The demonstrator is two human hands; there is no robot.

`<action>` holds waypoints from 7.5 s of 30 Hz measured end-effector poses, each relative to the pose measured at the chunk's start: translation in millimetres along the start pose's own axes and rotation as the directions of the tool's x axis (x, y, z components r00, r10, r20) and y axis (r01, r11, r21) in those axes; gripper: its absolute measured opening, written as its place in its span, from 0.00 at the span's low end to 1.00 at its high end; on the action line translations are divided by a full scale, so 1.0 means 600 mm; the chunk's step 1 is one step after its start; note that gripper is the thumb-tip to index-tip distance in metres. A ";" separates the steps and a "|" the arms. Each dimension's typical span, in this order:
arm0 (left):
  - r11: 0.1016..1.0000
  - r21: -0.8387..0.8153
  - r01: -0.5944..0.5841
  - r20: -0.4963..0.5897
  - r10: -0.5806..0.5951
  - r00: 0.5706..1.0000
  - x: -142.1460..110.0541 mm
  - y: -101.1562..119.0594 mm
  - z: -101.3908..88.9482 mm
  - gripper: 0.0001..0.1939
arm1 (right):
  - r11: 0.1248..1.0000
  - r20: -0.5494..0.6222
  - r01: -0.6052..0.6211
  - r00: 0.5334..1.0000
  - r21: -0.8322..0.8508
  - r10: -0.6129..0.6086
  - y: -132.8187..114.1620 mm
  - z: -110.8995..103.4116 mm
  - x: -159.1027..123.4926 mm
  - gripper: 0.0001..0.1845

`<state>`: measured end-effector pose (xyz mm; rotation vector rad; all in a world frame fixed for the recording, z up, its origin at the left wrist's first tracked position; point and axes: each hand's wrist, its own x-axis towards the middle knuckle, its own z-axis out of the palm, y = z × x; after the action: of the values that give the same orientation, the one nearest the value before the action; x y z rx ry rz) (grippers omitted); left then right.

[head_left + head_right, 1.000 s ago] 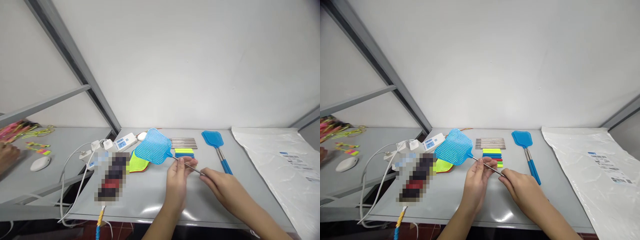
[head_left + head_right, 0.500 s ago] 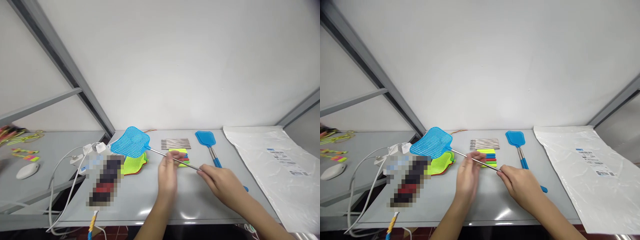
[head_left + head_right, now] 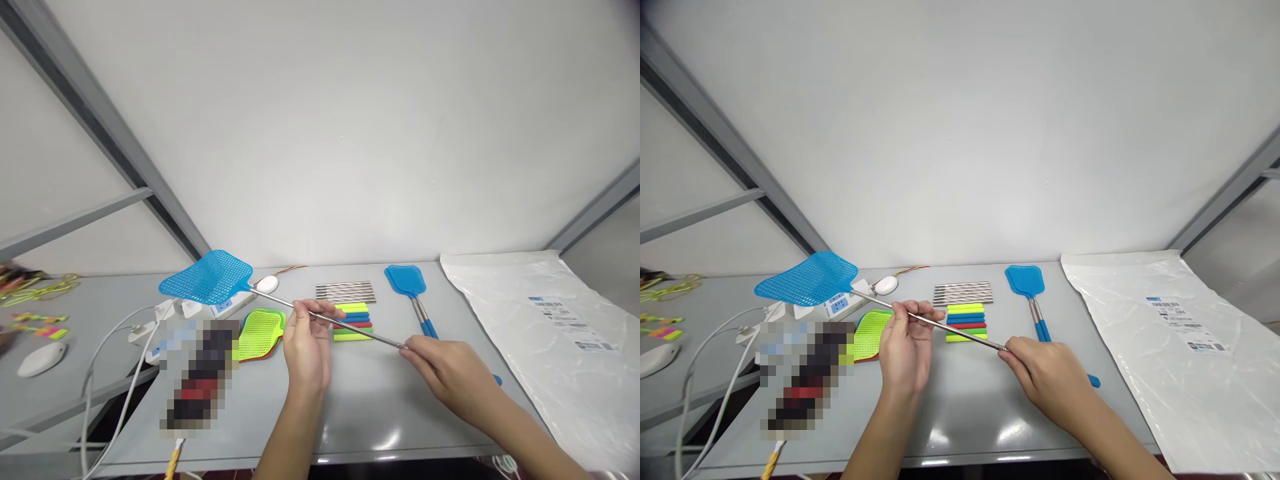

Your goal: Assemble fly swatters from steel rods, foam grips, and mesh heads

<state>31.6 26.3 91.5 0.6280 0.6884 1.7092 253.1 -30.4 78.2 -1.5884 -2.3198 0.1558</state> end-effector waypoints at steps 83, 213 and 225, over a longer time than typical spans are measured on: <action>1.000 0.017 0.025 0.037 -0.026 0.999 0.045 -0.007 -0.031 0.21 | 0.986 -0.283 -0.004 0.958 -0.166 -0.044 0.111 0.042 -0.050 0.16; 0.282 0.845 -0.455 0.440 0.117 0.890 -0.029 -0.025 -0.159 0.08 | 0.934 -0.265 -0.337 0.917 -0.115 0.298 0.050 0.079 0.041 0.16; -0.256 0.926 -0.276 0.357 0.358 0.863 -0.017 0.033 -0.186 0.16 | 0.976 0.090 0.136 0.988 -0.172 -0.122 0.008 0.089 0.236 0.15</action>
<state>-59.2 -1.7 28.7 2.0825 2.1717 1.2266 193.7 107.3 55.3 -1.5290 -2.5522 -0.0206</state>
